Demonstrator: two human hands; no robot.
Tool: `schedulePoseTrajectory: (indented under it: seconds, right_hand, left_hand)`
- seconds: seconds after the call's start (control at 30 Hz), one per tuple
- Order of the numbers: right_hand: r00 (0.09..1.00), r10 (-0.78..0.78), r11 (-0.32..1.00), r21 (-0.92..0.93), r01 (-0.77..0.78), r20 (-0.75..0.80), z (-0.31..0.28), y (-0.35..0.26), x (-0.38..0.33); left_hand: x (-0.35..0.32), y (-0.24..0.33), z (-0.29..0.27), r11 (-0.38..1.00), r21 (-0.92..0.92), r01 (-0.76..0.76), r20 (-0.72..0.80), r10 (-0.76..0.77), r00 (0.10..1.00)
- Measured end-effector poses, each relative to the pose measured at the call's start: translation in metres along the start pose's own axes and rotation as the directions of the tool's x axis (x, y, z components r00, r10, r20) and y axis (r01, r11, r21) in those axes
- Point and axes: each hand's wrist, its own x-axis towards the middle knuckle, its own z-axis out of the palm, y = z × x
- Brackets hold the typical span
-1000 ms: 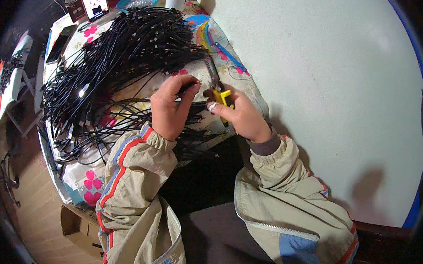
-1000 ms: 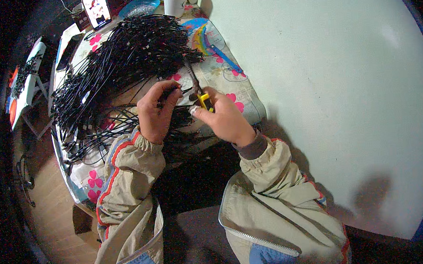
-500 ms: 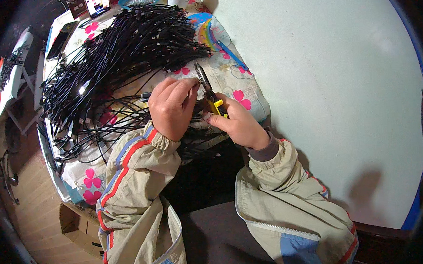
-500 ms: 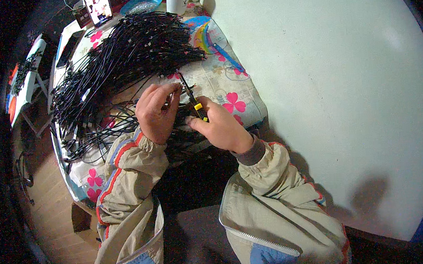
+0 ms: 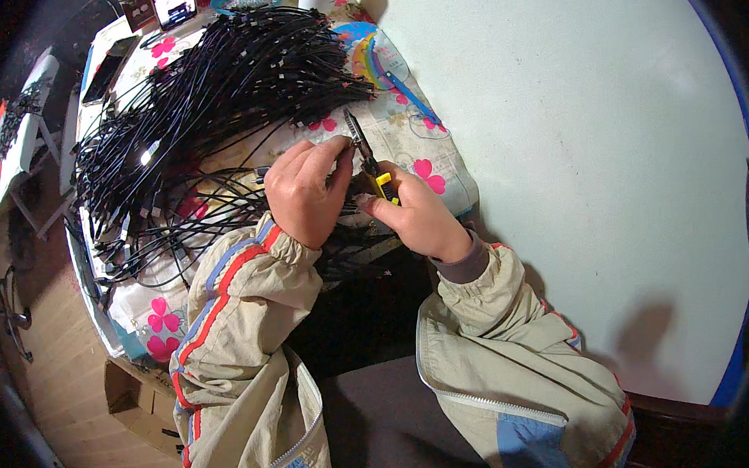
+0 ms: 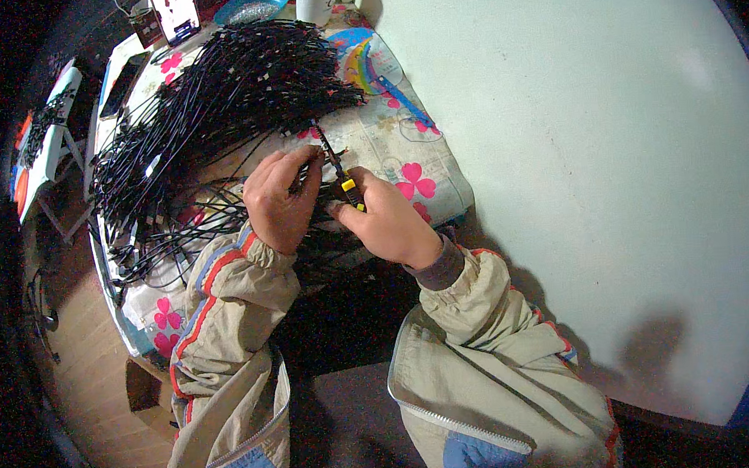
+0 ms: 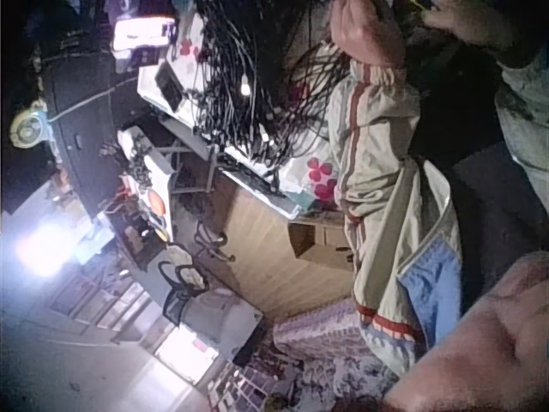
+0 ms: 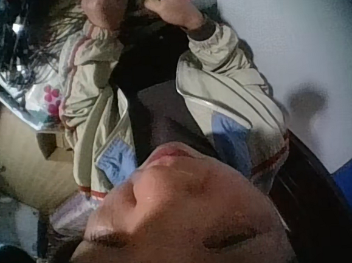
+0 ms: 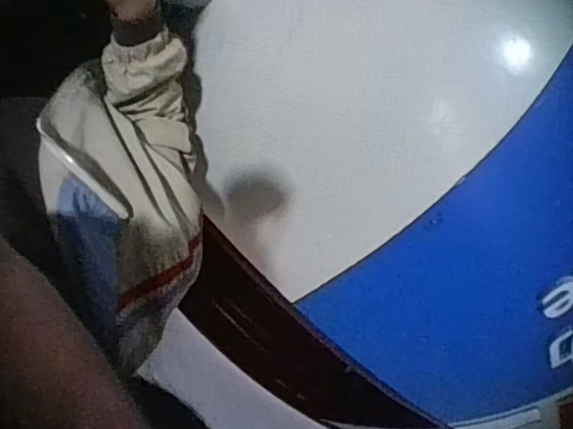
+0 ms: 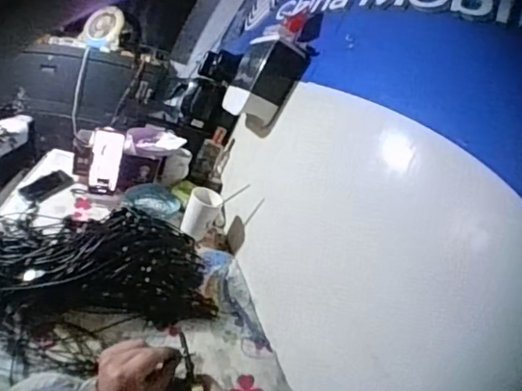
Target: The person repeatedly picks up black cables from a pile on a table and uses yellow-handled pliers to trim the ends. Trimmed pieces are placed into a white tray on the left. The person continues this cycle throughout the clip.
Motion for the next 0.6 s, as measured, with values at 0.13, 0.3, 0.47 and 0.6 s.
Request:
schedulePoseTrajectory:
  seconds: [0.13,0.3,0.47,0.6]
  right_hand:
    - [1.000,-0.020,1.000,-0.010,0.020,-0.009,0.0012,0.0022,0.0010]
    - [1.000,0.002,0.999,-0.040,-0.001,0.003,-0.0005,0.0004,0.0024]
    - [0.999,0.018,0.994,-0.110,-0.015,0.028,-0.0065,-0.0052,0.0002]
    - [1.000,0.010,0.989,-0.145,-0.012,-0.010,-0.0057,-0.0050,0.0000]
  left_hand:
    - [-0.0007,-0.0005,0.0012,1.000,-0.013,0.017,-0.005,-0.017,1.000]
    - [-0.0005,-0.0002,0.0001,0.999,-0.037,0.037,-0.003,-0.037,0.999]
    - [-0.0012,0.0005,-0.0027,0.995,-0.049,0.083,0.061,-0.080,0.995]
    - [-0.0002,-0.0003,-0.0010,0.995,-0.078,0.059,0.024,-0.058,0.998]
